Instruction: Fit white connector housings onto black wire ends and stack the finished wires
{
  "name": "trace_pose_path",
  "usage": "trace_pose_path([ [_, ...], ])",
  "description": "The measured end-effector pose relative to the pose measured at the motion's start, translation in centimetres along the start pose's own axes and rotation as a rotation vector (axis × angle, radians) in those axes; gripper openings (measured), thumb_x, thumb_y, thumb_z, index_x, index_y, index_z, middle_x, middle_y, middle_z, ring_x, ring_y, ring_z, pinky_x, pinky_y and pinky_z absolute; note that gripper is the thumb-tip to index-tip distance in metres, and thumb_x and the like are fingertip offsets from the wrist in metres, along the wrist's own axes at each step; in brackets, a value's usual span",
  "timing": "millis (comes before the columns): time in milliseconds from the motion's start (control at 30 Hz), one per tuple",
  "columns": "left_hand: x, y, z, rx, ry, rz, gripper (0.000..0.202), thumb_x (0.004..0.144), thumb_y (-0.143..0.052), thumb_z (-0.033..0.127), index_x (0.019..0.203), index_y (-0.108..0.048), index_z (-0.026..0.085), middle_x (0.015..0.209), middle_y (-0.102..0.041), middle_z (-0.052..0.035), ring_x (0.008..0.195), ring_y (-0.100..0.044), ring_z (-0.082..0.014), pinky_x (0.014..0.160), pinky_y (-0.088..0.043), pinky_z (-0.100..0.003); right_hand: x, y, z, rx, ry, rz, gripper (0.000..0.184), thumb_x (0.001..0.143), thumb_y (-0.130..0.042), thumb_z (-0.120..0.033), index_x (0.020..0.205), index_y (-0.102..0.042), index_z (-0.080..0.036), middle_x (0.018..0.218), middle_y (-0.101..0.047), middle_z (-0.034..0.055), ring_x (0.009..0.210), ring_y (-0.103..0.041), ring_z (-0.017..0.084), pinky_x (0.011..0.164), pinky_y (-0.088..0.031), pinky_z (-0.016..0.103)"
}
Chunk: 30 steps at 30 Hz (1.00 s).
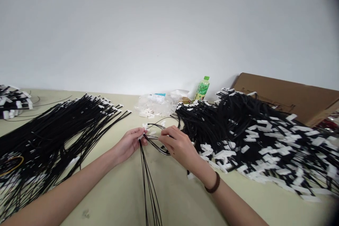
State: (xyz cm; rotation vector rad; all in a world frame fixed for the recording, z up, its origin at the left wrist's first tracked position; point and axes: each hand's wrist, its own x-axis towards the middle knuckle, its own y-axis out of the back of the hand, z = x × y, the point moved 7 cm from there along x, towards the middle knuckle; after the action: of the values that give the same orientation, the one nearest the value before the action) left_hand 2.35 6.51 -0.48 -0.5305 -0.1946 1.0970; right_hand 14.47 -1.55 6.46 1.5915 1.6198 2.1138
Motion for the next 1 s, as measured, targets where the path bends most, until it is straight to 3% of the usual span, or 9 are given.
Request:
trace_pose_path([
  [167,0.1,0.1,-0.1,0.003,-0.002,-0.015,0.009,0.068,-0.066,0.019,0.071,-0.062,0.011,0.070,-0.057,-0.0006,0.054,-0.050,-0.0077,0.059,-0.043,-0.023,0.0,-0.5,-0.5,0.040,0.000,-0.014,0.014,0.087,-0.043,-0.011,0.087,-0.056,-0.016,0.091,-0.053,0.0062,0.085,-0.046,0.016,0.075,-0.042,0.029],
  [400,0.2,0.3,0.0,0.023,-0.033,-0.002,0.009,0.071,-0.063,0.020,0.073,-0.061,0.011,0.069,-0.055,-0.0006,0.055,-0.050,-0.0077,0.058,-0.043,-0.021,0.1,0.0,0.4,-0.085,-0.051,-0.017,0.009,0.082,-0.049,-0.012,0.080,-0.057,-0.016,0.100,-0.050,0.0077,0.099,-0.042,0.022,0.082,-0.040,0.037],
  [667,0.4,0.8,0.1,0.033,-0.072,0.019,0.012,0.073,-0.061,0.023,0.074,-0.060,0.011,0.070,-0.053,-0.0005,0.056,-0.050,-0.0075,0.059,-0.044,-0.021,0.0,3.3,1.6,-0.216,-0.169,0.275,0.008,0.081,-0.052,-0.016,0.075,-0.058,-0.016,0.098,-0.052,0.0079,0.099,-0.042,0.024,0.081,-0.038,0.041],
  [833,0.4,0.9,0.0,0.030,-0.072,0.023,0.012,0.073,-0.062,0.024,0.074,-0.060,0.012,0.071,-0.053,0.0000,0.056,-0.050,-0.0071,0.060,-0.044,-0.022,-0.6,5.1,2.0,-0.169,-0.239,0.492,0.011,0.085,-0.049,-0.020,0.088,-0.059,-0.017,0.106,-0.048,0.0100,0.096,-0.046,0.020,0.080,-0.041,0.035],
  [1000,0.3,0.7,0.1,0.039,-0.067,0.020,0.011,0.072,-0.062,0.022,0.073,-0.060,0.012,0.071,-0.053,0.0001,0.055,-0.050,-0.0072,0.060,-0.044,-0.023,-0.6,4.7,2.3,0.018,-0.298,0.458,0.020,0.089,-0.043,-0.023,0.105,-0.054,-0.017,0.096,-0.054,0.0077,0.090,-0.051,0.017,0.079,-0.042,0.030],
])
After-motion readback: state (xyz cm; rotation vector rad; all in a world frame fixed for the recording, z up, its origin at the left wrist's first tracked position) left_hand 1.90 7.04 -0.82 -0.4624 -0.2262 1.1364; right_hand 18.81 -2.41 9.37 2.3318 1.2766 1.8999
